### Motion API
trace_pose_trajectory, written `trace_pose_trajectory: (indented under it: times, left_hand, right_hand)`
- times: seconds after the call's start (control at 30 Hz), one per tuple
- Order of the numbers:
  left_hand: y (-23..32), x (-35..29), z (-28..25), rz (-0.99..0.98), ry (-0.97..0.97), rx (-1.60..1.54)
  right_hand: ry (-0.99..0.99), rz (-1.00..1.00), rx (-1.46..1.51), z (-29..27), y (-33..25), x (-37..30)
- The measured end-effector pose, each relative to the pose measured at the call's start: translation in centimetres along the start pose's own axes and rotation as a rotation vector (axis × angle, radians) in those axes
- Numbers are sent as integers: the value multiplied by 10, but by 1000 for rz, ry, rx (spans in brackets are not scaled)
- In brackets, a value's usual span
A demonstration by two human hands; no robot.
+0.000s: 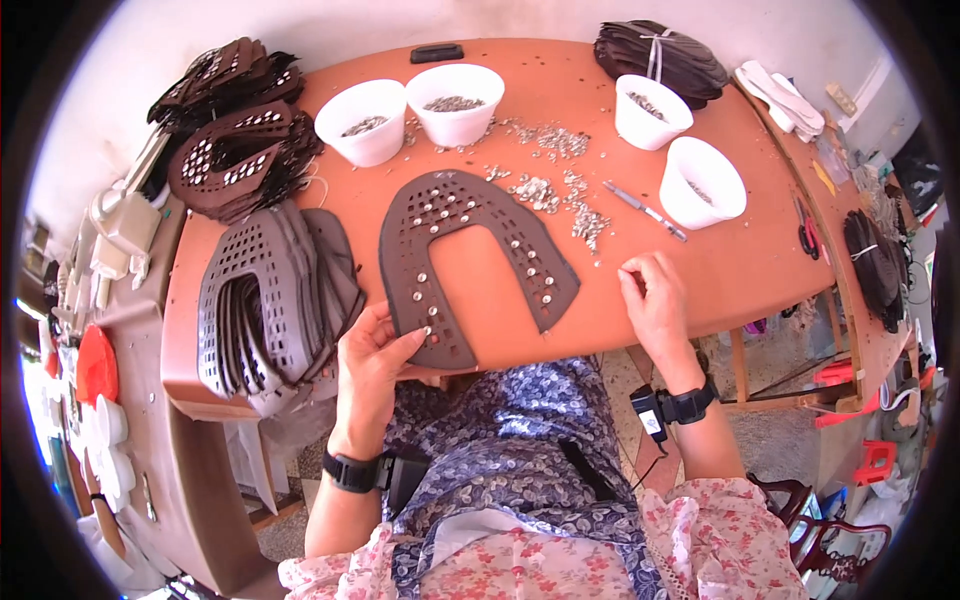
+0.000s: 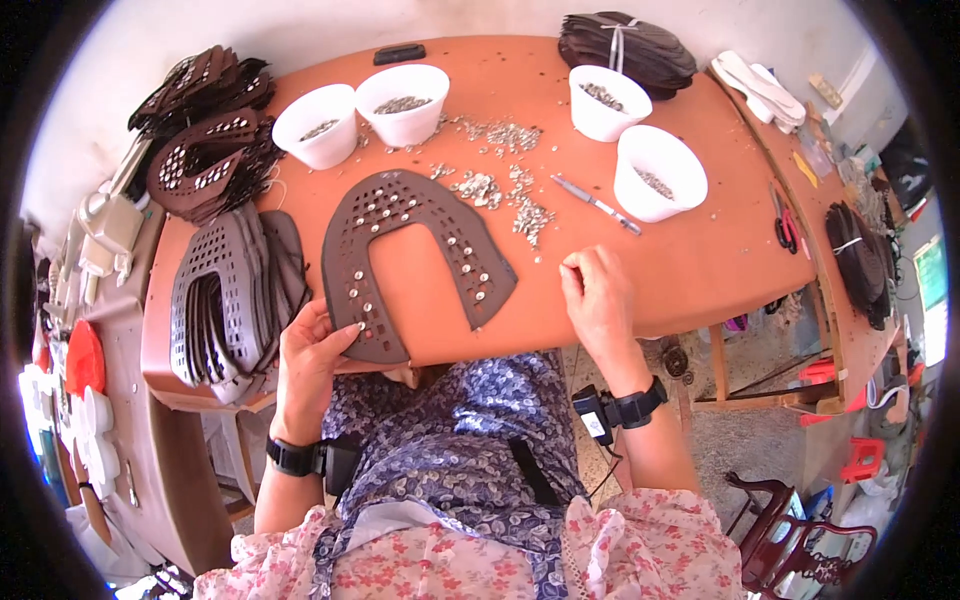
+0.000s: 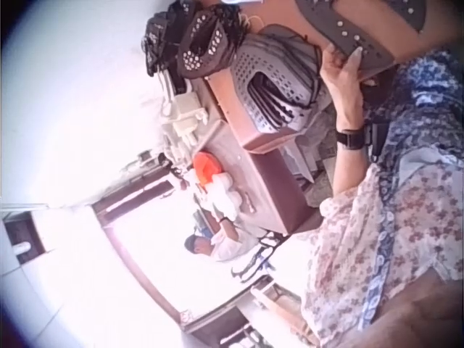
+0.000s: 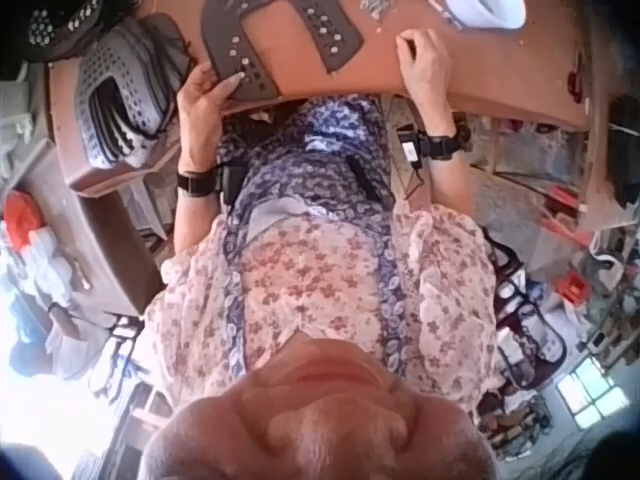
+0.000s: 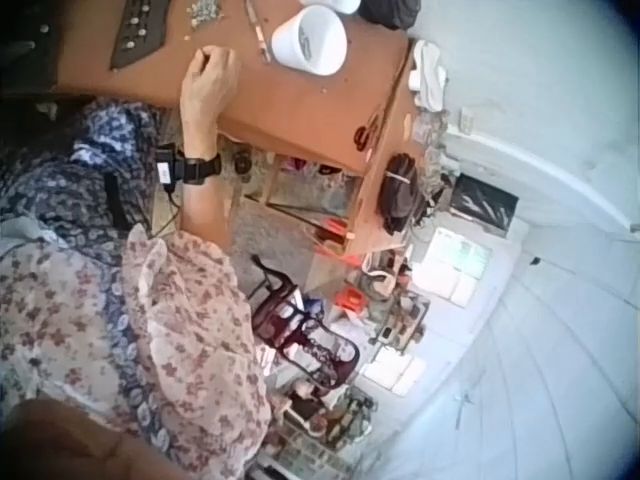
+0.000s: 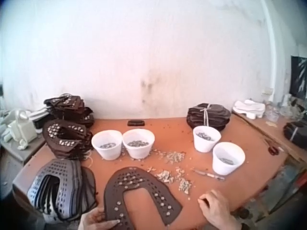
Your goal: Manually attaching metal eyelets or rivets to leather shoe uppers using tweezers.
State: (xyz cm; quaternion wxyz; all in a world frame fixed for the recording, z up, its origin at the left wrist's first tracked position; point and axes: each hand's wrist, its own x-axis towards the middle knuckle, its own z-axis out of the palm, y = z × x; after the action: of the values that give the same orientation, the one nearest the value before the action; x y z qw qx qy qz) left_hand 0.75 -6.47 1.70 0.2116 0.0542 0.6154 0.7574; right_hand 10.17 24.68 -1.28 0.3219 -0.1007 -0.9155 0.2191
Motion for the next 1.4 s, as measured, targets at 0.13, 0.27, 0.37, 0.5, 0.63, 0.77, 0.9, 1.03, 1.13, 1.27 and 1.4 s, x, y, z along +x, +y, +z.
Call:
trace_pose_trajectory:
  times: [0.13, 0.27, 0.37, 0.5, 0.63, 0.77, 0.9, 1.03, 1.13, 1.27, 1.4]
  left_hand:
    - [-7, 1, 0, 50, 20, -42]
    - [-11, 1, -2, 61, 52, 19]
    - [-14, 4, -1, 68, 36, -4]
    - [-10, 1, 0, 62, 52, 14]
    - [-8, -1, 0, 48, 66, 17]
    - [-8, 1, 1, 55, 63, 29]
    - [-6, 0, 3, 55, 58, 21]
    - [-4, -2, 3, 56, 66, 33]
    - [-4, -2, 5, 50, 64, 31]
    - [-8, -1, 2, 74, 45, 8]
    - [-10, 1, 1, 68, 51, -1]
  right_hand:
    - [20, 11, 77, 0, 2, -1]
    - [43, 63, 157, 3, 6, -4]
    - [51, 37, 113, 3, 7, -4]
    - [60, 44, 88, 5, 5, -6]
    - [48, 78, 113, 6, 5, -6]
    - [57, 58, 87, 3, 4, -6]
    - [61, 102, 110, 3, 3, -6]
    - [52, 61, 116, 4, 5, -5]
    - [50, 59, 112, 4, 6, -6]
    - [69, 74, 161, 4, 4, -5]
    - [45, 68, 119, 2, 3, -5]
